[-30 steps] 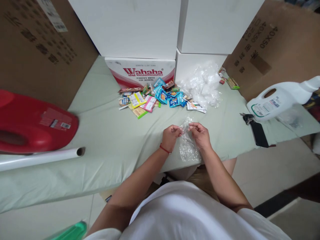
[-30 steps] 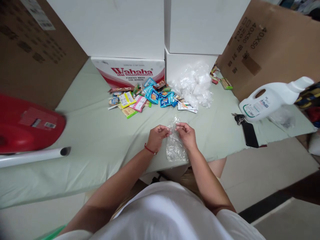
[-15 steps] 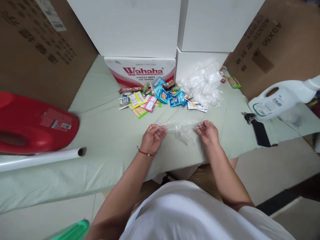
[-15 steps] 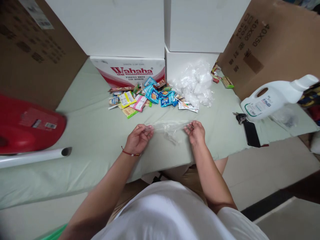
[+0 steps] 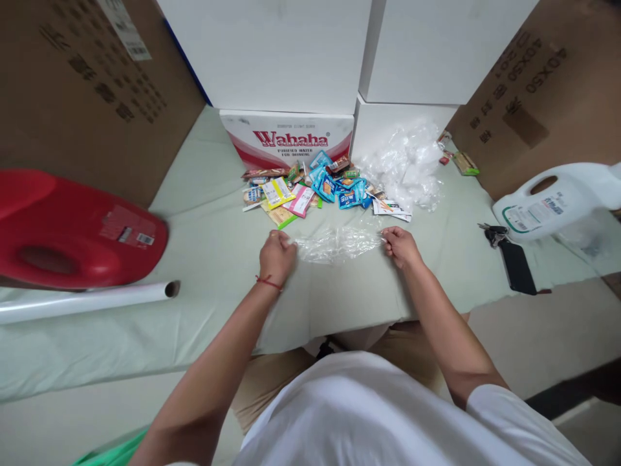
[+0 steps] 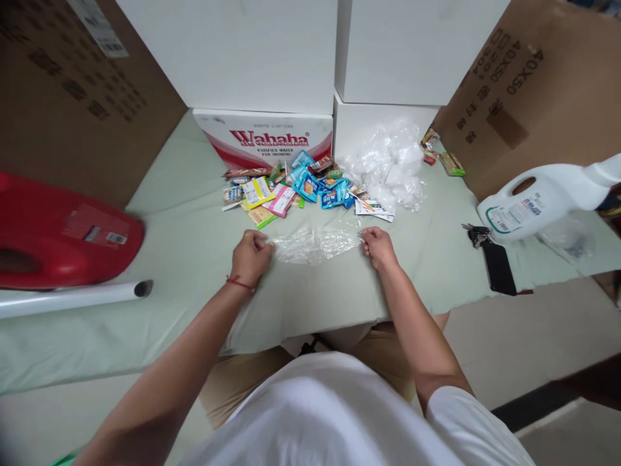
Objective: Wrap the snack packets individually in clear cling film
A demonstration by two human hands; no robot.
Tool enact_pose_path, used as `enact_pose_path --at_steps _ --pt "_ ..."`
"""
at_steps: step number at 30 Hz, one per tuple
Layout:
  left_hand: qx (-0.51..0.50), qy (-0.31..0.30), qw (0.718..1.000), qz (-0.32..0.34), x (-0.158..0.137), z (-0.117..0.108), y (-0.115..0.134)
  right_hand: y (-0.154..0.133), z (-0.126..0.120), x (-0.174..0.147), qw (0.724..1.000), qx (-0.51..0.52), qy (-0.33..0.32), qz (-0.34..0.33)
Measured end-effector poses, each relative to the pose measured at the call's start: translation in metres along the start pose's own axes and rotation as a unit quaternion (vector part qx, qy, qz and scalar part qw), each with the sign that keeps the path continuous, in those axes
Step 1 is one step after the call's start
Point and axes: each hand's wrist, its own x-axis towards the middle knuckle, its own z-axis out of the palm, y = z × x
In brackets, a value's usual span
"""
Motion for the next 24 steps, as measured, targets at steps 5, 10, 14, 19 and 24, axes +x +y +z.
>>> enact_pose_path --at_steps 5,10,14,19,24 --pt "0.154 0.044 0.947 0.277 -0.015 0.004 0.005 0.004 0.003 0.002 0.999 -0.035 -0.012 -0.026" --pt "0.137 -0.092 0.960 0.225 -0.014 0.029 0.010 0.006 0.004 0.002 0.998 -0.051 -0.025 -0.036" --pt "0.085 -0.200 0.951 0.218 -0.014 0.026 0.011 0.007 0.001 0.009 0.997 -0.067 -0.022 -0.027" --pt "0.115 -0.250 0.853 0.444 -0.048 -0.009 0.010 0.007 -0.004 0.024 0.995 -0.098 -0.006 -0.014" --pt "0.192 -0.365 0.749 0.518 -0.083 -0.034 0.000 0.003 0.002 0.040 0.989 -0.144 -0.016 -0.023"
